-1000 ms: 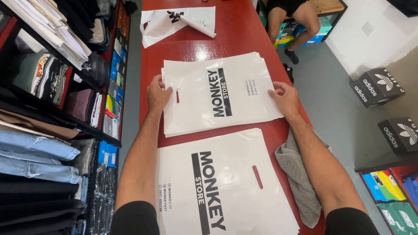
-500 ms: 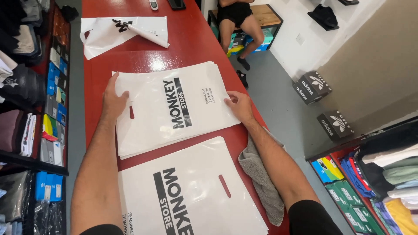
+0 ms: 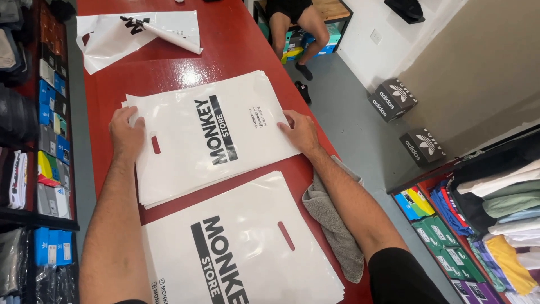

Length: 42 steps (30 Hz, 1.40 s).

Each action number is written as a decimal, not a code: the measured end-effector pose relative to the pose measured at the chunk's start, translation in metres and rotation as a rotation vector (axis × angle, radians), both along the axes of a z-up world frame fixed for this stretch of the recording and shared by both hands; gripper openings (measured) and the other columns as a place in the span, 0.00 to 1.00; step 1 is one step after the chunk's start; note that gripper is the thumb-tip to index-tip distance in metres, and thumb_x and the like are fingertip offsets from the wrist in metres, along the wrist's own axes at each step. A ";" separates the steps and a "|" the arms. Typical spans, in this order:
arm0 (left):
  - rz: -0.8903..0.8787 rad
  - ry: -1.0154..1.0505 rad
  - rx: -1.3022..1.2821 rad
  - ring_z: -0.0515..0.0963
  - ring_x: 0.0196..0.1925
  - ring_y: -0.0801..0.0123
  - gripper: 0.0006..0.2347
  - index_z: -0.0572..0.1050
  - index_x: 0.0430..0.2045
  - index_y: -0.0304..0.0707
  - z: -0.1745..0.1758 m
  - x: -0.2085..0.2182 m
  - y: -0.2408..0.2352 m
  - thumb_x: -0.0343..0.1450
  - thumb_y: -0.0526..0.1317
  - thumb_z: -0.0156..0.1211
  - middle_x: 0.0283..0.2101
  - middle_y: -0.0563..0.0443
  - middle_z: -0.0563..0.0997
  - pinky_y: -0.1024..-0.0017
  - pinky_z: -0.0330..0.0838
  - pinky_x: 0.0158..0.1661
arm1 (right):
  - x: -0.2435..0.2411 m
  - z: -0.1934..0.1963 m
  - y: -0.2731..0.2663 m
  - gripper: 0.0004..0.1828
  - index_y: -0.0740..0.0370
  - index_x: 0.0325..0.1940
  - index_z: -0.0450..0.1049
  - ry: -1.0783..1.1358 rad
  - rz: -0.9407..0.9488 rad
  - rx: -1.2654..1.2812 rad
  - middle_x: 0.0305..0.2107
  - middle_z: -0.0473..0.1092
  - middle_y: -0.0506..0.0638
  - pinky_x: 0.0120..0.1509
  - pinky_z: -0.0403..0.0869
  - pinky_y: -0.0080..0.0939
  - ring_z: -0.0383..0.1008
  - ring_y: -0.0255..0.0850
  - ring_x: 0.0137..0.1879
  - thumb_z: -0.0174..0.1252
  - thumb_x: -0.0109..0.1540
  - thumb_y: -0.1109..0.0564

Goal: Cleaning and organizing white plastic shopping bags on a counter using a cloth.

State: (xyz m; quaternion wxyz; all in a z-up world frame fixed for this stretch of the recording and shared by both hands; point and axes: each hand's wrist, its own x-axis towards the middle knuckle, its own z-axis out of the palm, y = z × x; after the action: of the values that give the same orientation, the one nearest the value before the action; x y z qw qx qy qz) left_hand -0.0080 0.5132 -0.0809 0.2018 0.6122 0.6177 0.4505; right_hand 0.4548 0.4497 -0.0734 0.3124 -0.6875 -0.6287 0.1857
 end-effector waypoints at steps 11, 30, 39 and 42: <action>0.006 -0.026 0.080 0.73 0.61 0.44 0.14 0.74 0.56 0.23 -0.005 -0.007 0.004 0.75 0.26 0.61 0.55 0.32 0.73 0.61 0.72 0.57 | -0.011 0.017 -0.010 0.23 0.50 0.69 0.72 -0.086 0.032 -0.033 0.53 0.77 0.52 0.66 0.74 0.56 0.78 0.49 0.58 0.57 0.69 0.48; -0.110 -0.071 0.019 0.60 0.71 0.34 0.29 0.64 0.64 0.16 0.030 0.007 -0.026 0.65 0.21 0.65 0.64 0.26 0.62 0.52 0.56 0.70 | -0.002 0.006 -0.003 0.21 0.55 0.65 0.74 -0.041 0.078 0.123 0.38 0.78 0.53 0.54 0.78 0.53 0.80 0.47 0.44 0.60 0.67 0.56; -0.023 -0.025 0.035 0.65 0.69 0.39 0.24 0.68 0.62 0.20 0.016 0.004 -0.017 0.69 0.23 0.65 0.63 0.31 0.64 0.56 0.63 0.67 | -0.001 0.003 -0.003 0.21 0.52 0.65 0.74 -0.147 0.067 0.055 0.38 0.74 0.47 0.55 0.78 0.53 0.78 0.42 0.45 0.62 0.66 0.55; 0.019 -0.013 0.002 0.66 0.69 0.43 0.22 0.68 0.62 0.23 0.009 0.001 -0.007 0.72 0.25 0.62 0.63 0.33 0.65 0.59 0.65 0.65 | -0.001 0.006 -0.002 0.21 0.51 0.65 0.74 -0.193 0.072 0.041 0.39 0.73 0.49 0.57 0.78 0.55 0.78 0.46 0.47 0.61 0.67 0.53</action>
State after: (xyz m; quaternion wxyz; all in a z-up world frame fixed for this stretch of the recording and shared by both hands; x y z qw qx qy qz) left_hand -0.0066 0.5061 -0.0715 0.2009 0.6035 0.6218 0.4571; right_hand 0.4537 0.4476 -0.0671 0.2576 -0.6727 -0.6838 0.1165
